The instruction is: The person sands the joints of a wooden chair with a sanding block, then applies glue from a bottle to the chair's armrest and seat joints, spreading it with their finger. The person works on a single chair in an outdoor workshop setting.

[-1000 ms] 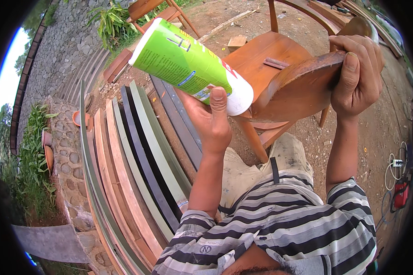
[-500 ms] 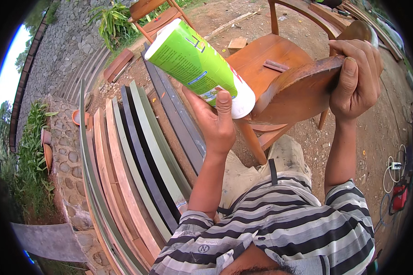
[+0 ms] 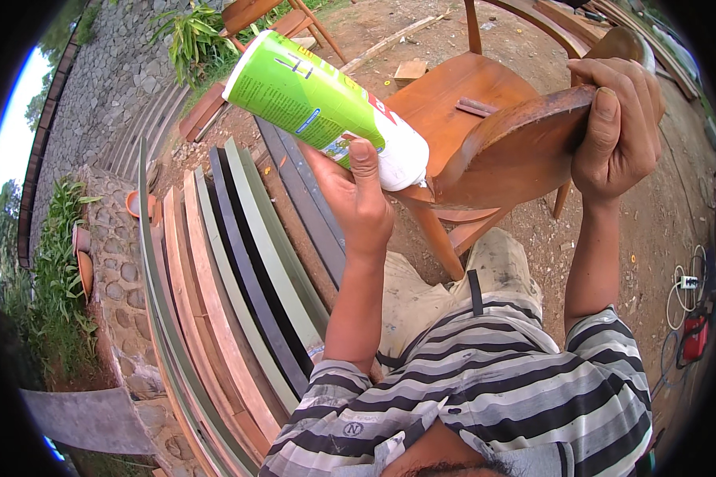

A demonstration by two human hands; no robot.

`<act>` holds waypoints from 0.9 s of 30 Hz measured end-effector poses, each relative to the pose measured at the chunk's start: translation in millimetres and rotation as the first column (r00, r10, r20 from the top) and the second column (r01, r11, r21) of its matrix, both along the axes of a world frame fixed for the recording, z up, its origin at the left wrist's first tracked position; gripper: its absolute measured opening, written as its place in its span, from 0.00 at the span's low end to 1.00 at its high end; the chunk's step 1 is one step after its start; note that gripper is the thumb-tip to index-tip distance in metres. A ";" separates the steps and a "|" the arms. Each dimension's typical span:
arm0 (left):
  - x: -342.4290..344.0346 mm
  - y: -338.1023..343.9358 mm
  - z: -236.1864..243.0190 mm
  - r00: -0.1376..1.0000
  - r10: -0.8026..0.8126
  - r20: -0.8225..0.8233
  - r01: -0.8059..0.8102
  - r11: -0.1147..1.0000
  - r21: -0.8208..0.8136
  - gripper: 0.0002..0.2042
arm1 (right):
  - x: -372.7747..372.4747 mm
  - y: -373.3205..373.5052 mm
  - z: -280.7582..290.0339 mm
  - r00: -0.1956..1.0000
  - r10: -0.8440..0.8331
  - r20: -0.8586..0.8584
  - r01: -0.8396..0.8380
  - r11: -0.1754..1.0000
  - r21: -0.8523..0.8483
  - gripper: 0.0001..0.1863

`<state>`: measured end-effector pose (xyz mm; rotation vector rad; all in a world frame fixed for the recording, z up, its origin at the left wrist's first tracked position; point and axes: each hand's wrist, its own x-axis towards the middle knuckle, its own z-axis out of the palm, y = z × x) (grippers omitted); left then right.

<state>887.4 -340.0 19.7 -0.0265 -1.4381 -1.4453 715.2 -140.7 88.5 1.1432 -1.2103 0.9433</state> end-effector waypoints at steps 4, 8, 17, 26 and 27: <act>-1.1 0.9 -1.0 1.000 0.027 0.014 -0.026 0.999 -0.027 0.36 | 3.5 4.1 -0.3 0.999 -0.017 0.044 0.015 0.999 0.047 0.12; -3.9 4.0 0.3 0.999 0.044 0.017 -0.043 0.998 -0.042 0.36 | 14.5 0.6 1.4 0.994 -0.068 0.085 0.063 0.996 0.058 0.16; -2.6 5.4 3.2 0.999 0.042 0.006 -0.042 0.998 -0.041 0.34 | 13.2 1.8 1.1 0.994 -0.084 0.067 0.080 0.995 0.058 0.16; -5.6 9.5 18.8 0.992 -0.050 -0.113 0.060 0.994 0.092 0.21 | 15.4 2.6 1.2 0.994 -0.066 0.091 0.061 0.996 0.062 0.15; -5.2 10.2 21.9 0.992 -0.055 -0.117 0.066 0.994 0.089 0.20 | 15.5 3.0 1.8 0.994 -0.072 0.086 0.067 0.996 0.063 0.14</act>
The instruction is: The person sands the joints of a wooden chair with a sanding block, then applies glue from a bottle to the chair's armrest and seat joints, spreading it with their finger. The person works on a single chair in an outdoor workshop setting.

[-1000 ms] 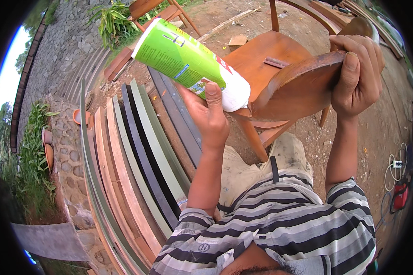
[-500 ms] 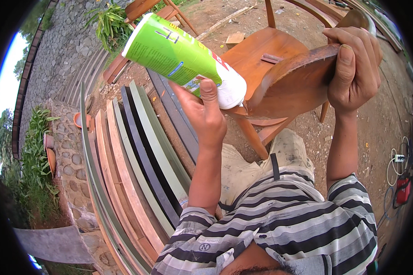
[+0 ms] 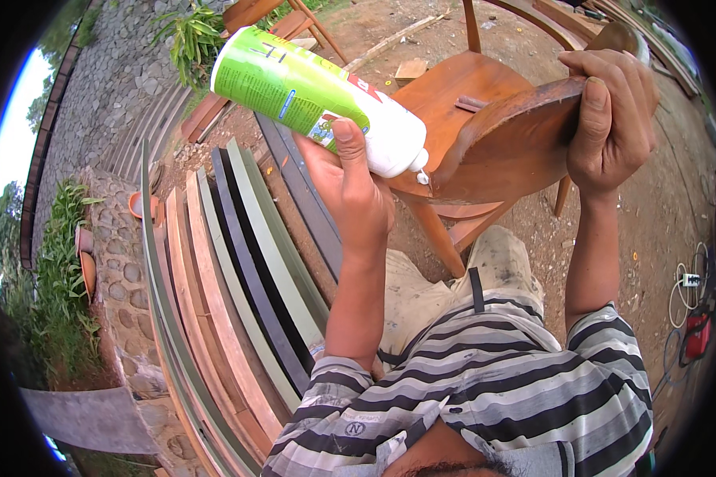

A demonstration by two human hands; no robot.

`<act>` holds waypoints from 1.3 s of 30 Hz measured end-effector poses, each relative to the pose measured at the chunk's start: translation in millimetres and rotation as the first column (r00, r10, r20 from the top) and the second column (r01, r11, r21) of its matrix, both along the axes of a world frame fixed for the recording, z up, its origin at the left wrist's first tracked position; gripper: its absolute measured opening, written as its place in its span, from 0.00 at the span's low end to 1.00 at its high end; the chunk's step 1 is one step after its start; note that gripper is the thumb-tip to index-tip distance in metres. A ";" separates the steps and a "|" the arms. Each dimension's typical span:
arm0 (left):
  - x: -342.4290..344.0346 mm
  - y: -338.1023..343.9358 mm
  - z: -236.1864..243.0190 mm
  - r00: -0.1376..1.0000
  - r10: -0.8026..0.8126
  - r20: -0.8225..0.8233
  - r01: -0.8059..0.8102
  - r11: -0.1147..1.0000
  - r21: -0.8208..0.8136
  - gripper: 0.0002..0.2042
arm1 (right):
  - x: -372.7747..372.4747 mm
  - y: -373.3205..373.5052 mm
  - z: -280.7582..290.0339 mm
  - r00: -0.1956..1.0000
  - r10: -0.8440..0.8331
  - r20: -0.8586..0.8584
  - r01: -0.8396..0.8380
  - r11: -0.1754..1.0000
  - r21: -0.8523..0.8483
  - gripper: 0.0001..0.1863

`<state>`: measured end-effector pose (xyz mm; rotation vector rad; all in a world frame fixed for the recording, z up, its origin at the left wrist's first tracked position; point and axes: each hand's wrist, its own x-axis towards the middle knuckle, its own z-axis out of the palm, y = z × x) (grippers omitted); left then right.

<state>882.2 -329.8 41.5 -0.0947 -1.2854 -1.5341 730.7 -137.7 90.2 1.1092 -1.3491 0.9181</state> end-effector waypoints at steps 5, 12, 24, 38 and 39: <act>-1.5 1.9 9.5 1.000 0.015 -0.011 -0.015 0.998 -0.055 0.21 | 0.2 0.6 -0.8 1.000 -0.014 -0.002 0.014 1.000 0.006 0.14; -0.1 5.2 21.5 0.999 -0.039 -0.025 0.037 0.998 -0.055 0.23 | -0.8 0.9 -0.7 1.000 -0.006 -0.012 0.006 1.000 0.004 0.15; 3.6 -11.9 18.5 0.997 -0.042 -0.067 0.051 0.986 0.156 0.26 | -0.2 1.0 -0.5 1.000 -0.011 -0.014 0.011 1.000 0.005 0.15; 5.3 -1.7 -4.2 0.996 0.049 0.074 -0.050 0.999 0.019 0.30 | -0.7 1.1 -1.2 1.000 0.004 0.000 -0.004 1.000 0.010 0.15; 5.5 -0.1 -5.9 0.994 0.069 0.086 -0.070 0.998 0.004 0.31 | -0.3 1.1 -0.7 1.000 0.001 -0.001 -0.001 1.000 0.011 0.15</act>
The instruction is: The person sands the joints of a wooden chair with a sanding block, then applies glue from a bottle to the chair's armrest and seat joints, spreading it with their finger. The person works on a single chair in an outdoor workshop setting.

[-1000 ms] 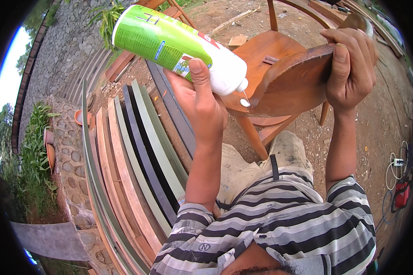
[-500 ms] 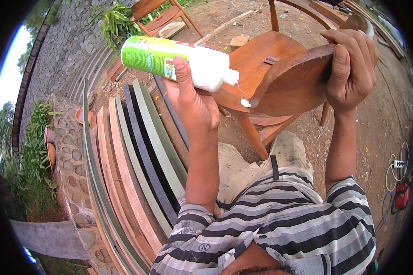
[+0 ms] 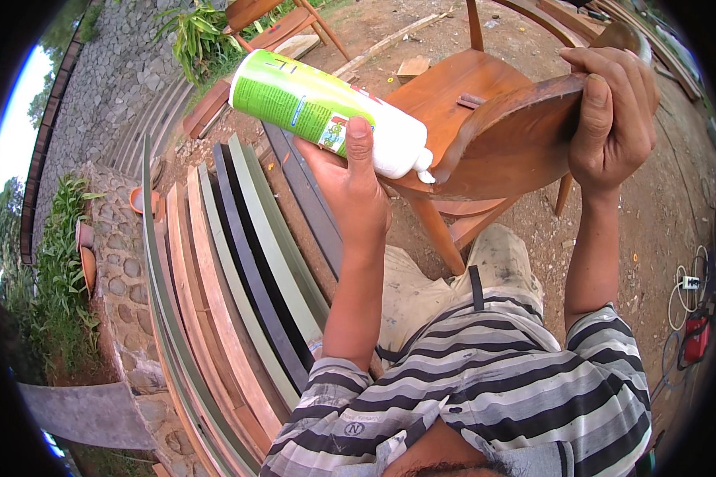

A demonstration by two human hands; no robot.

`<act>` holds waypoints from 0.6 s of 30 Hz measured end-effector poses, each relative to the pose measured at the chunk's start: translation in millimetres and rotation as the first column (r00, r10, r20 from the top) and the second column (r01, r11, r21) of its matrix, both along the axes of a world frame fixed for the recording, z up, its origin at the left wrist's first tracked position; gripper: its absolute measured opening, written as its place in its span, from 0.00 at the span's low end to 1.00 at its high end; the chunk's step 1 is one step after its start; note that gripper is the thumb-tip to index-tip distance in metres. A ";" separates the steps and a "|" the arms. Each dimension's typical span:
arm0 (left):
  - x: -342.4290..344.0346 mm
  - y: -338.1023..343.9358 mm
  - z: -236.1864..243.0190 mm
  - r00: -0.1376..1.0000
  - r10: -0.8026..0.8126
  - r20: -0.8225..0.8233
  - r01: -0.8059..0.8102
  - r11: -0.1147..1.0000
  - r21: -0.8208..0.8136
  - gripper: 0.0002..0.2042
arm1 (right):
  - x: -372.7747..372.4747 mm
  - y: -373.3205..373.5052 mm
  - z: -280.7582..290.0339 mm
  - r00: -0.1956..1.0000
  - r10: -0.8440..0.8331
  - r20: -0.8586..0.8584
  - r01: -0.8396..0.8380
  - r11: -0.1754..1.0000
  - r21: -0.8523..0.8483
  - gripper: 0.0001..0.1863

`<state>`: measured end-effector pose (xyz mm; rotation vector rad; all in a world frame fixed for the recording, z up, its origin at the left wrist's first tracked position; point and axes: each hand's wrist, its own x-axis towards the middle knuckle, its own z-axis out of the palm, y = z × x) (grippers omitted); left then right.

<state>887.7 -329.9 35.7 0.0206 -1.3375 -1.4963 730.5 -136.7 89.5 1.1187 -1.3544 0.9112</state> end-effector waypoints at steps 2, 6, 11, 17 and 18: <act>1.2 1.3 -4.6 0.999 0.046 0.024 -0.045 0.999 -0.025 0.33 | -0.5 -0.2 -0.2 1.000 -0.003 -0.010 0.003 1.000 -0.001 0.15; 6.2 2.3 -15.3 0.990 0.132 0.045 -0.128 0.989 -0.080 0.38 | -1.2 0.3 -0.6 1.000 0.000 -0.017 0.000 1.000 0.004 0.15; 13.5 3.0 -26.6 0.977 0.210 0.016 -0.209 0.975 -0.075 0.43 | -1.0 -1.0 -0.2 1.000 0.015 -0.012 -0.015 1.000 -0.004 0.15; 15.2 0.6 -31.9 0.981 0.192 0.011 -0.191 0.979 -0.072 0.42 | -0.8 -0.5 -0.8 1.000 0.004 -0.015 -0.004 1.000 -0.002 0.14; 14.6 0.0 -32.8 0.983 0.184 0.009 -0.183 0.980 -0.071 0.41 | -1.4 -0.7 -0.8 1.000 0.005 -0.018 -0.005 1.000 -0.004 0.14</act>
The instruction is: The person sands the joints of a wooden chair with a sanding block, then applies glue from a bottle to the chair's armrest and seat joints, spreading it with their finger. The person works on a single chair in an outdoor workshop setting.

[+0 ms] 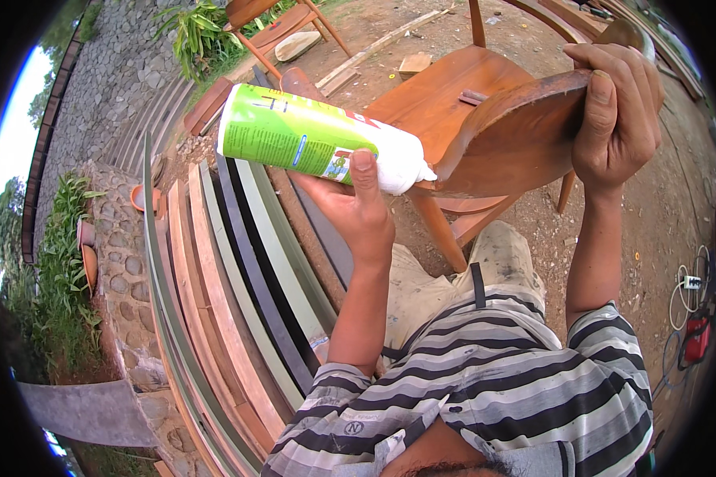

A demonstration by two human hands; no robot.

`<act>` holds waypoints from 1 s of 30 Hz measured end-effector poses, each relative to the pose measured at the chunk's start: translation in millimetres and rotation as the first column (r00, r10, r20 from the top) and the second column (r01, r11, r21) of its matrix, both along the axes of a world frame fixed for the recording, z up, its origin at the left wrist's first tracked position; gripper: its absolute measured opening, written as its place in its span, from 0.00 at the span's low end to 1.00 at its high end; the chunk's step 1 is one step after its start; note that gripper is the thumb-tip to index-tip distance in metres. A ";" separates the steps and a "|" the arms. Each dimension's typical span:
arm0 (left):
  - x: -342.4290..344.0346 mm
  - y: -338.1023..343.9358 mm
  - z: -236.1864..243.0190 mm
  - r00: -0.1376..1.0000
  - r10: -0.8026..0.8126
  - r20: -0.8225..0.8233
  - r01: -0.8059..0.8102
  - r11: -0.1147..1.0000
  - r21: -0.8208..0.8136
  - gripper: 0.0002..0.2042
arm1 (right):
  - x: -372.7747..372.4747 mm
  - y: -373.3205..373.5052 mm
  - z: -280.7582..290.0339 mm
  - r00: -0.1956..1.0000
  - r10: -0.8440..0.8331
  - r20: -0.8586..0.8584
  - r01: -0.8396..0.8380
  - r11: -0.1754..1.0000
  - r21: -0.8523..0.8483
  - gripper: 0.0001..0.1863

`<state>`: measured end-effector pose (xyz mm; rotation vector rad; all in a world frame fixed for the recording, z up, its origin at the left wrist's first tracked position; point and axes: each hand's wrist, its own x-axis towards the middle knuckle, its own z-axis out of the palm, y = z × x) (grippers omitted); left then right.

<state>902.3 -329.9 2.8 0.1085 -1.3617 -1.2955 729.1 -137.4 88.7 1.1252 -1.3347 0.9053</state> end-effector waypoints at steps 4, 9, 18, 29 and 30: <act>-4.1 -2.1 2.6 0.999 -0.029 0.016 0.030 0.999 -0.019 0.39 | 0.2 0.2 0.5 1.000 -0.002 0.003 0.002 1.000 -0.002 0.14; -8.3 1.8 13.5 0.997 -0.073 0.007 0.073 0.997 -0.039 0.38 | 0.5 0.8 0.1 1.000 -0.010 -0.003 0.010 1.000 -0.004 0.14; -12.5 -4.2 14.6 0.999 -0.043 0.031 0.045 0.996 -0.083 0.34 | -1.5 2.0 -0.9 1.000 0.001 0.001 -0.001 1.000 -0.012 0.14; -13.8 5.4 21.0 0.983 -0.157 -0.097 0.165 0.984 0.071 0.26 | -0.9 1.6 -2.0 0.999 -0.024 -0.041 0.023 0.999 -0.045 0.14; -12.9 6.0 20.9 0.981 -0.161 -0.106 0.171 0.981 0.093 0.24 | 2.3 1.4 -3.7 0.999 -0.030 -0.033 0.028 0.998 -0.054 0.14</act>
